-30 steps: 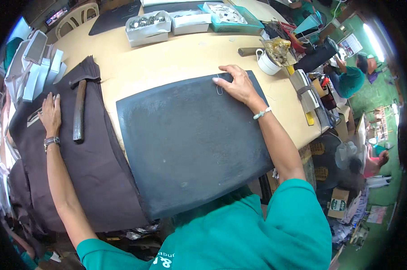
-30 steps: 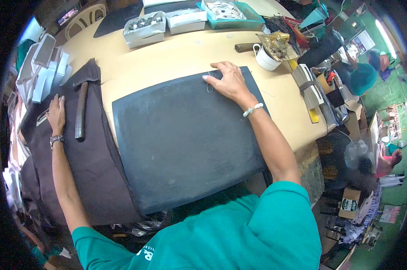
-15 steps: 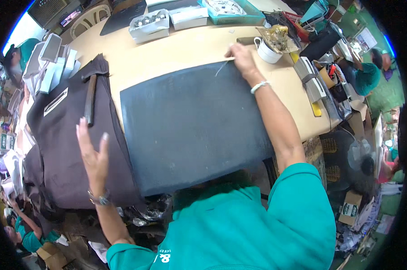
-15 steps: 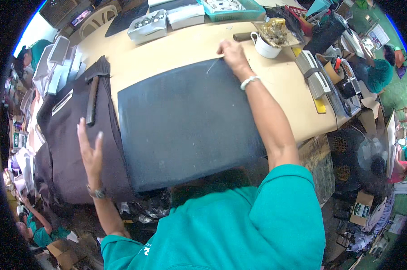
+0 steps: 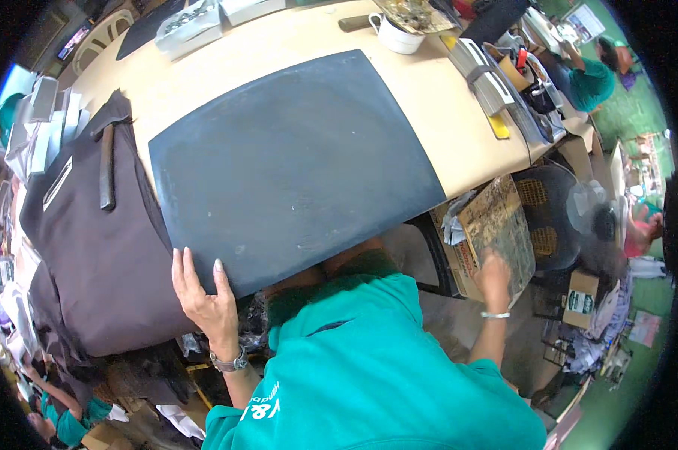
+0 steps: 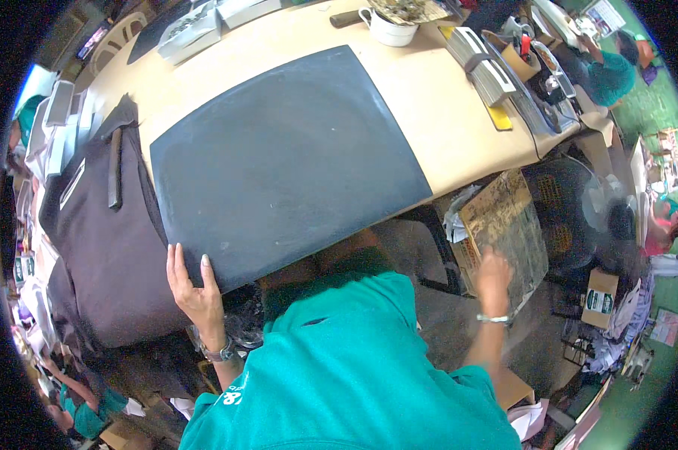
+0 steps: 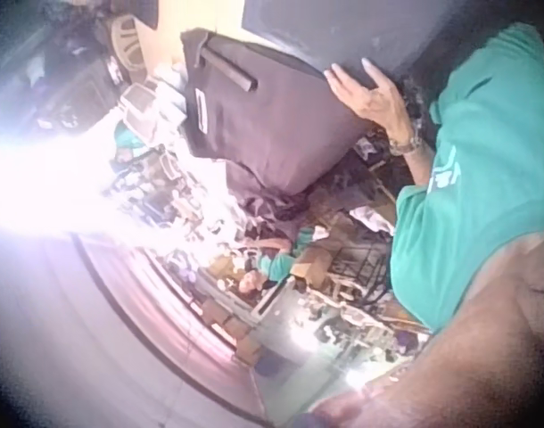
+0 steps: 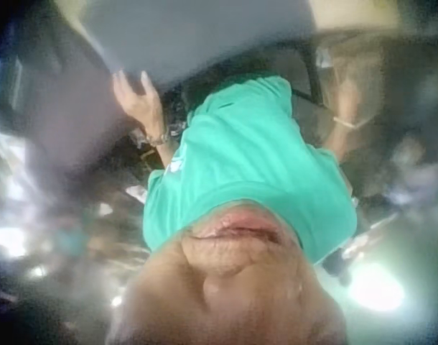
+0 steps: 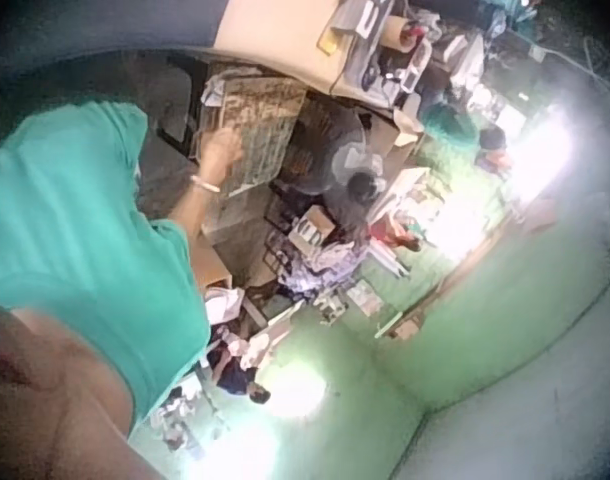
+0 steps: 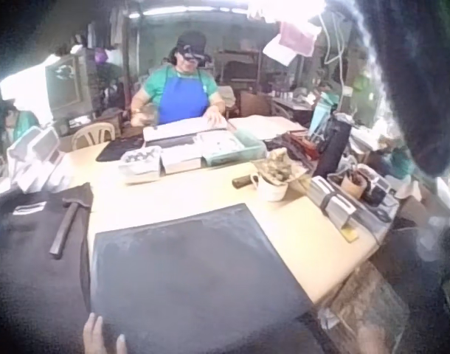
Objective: The person trims the edges of rectangular cutouts in a piece of brown leather using a utility knife and small shears, then folds and presses the leather edges around the openings by hand on a work mat.
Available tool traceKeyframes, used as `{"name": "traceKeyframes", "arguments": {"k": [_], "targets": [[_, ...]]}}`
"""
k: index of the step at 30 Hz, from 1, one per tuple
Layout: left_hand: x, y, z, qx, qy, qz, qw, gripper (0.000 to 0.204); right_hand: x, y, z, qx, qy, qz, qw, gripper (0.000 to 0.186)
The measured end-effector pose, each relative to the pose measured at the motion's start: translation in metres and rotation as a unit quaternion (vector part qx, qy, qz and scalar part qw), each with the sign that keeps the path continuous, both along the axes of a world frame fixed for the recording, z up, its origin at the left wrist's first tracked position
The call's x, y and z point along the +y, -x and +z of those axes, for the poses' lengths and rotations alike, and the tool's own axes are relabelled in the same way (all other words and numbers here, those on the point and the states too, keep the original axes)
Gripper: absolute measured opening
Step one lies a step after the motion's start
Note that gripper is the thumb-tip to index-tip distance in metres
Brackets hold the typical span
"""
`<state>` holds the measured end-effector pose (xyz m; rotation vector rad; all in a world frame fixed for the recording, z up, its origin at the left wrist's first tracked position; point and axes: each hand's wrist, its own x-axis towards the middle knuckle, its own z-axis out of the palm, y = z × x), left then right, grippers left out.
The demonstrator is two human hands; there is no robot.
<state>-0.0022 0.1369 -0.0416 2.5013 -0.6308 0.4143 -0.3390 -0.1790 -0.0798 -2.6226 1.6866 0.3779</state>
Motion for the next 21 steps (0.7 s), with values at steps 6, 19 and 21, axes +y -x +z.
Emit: {"name": "traceKeyframes", "arguments": {"k": [6,19,21], "targets": [[-0.014,-0.016,0.012,0.085,0.036,0.013,0.996,0.053,0.02,-0.127,0.021,-0.509,0.08,0.085,0.853,0.035],[-0.026,0.001,0.007,0.275,0.3,0.0,0.913,0.055,-0.062,-0.236,0.025,-0.515,0.093,0.183,0.832,0.033],[-0.041,0.012,0.005,0.257,0.286,-0.02,0.923,0.064,-0.085,-0.24,0.027,-0.441,0.097,0.213,0.866,0.036]]}}
